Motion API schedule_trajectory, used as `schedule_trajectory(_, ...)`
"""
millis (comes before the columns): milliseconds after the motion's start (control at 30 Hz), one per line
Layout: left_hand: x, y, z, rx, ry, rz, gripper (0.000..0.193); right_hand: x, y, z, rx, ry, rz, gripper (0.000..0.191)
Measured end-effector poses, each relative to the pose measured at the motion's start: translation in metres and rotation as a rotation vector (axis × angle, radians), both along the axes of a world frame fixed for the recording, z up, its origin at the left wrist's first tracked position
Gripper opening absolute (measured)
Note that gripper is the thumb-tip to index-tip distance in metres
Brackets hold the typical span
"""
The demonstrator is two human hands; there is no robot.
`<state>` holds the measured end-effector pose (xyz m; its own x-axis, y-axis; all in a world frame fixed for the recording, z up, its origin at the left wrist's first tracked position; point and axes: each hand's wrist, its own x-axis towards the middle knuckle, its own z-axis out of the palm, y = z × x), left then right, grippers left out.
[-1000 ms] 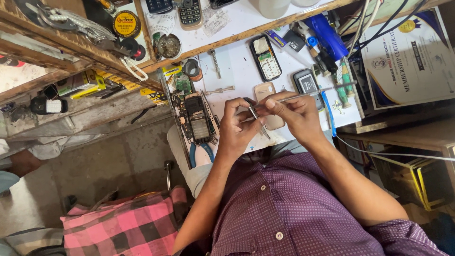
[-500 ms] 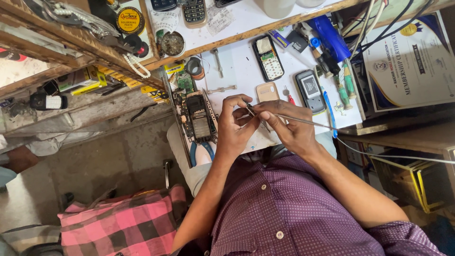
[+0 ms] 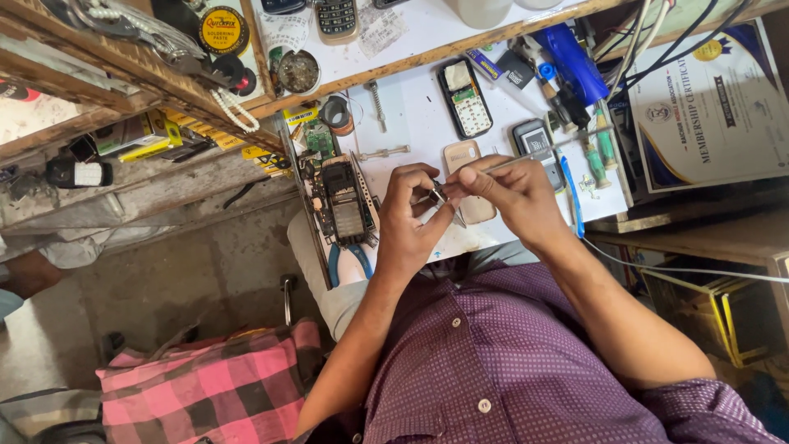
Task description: The person repairs a mobile phone at a cluttered workbench. They pry open the phone's back cover, use a screwdriver on internal components, detach and reposition the battery, press components into place, and finally clean the phone's interior with a small brush.
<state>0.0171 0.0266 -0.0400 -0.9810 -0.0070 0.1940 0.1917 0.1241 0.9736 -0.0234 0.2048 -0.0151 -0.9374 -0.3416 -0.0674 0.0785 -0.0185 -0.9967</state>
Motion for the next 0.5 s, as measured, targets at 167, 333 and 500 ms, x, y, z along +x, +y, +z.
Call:
schedule_trajectory(167,-0.002,-0.001,-0.003,0.063,-0.026,0.016,0.041,0.028,-0.014,0.005,0.377,0.552,-0.104,0.022)
schedule_trajectory(333,0.0,0.0,-0.002,0.042,0.023,0.022,0.04,0.009,-0.005,0.002,0.16,0.11,-0.012,0.025)
schedule_trajectory(500,0.001,-0.001,0.003,-0.004,0.032,-0.004,0.039,-0.012,0.007,-0.01,-0.119,-0.195,0.032,0.026)
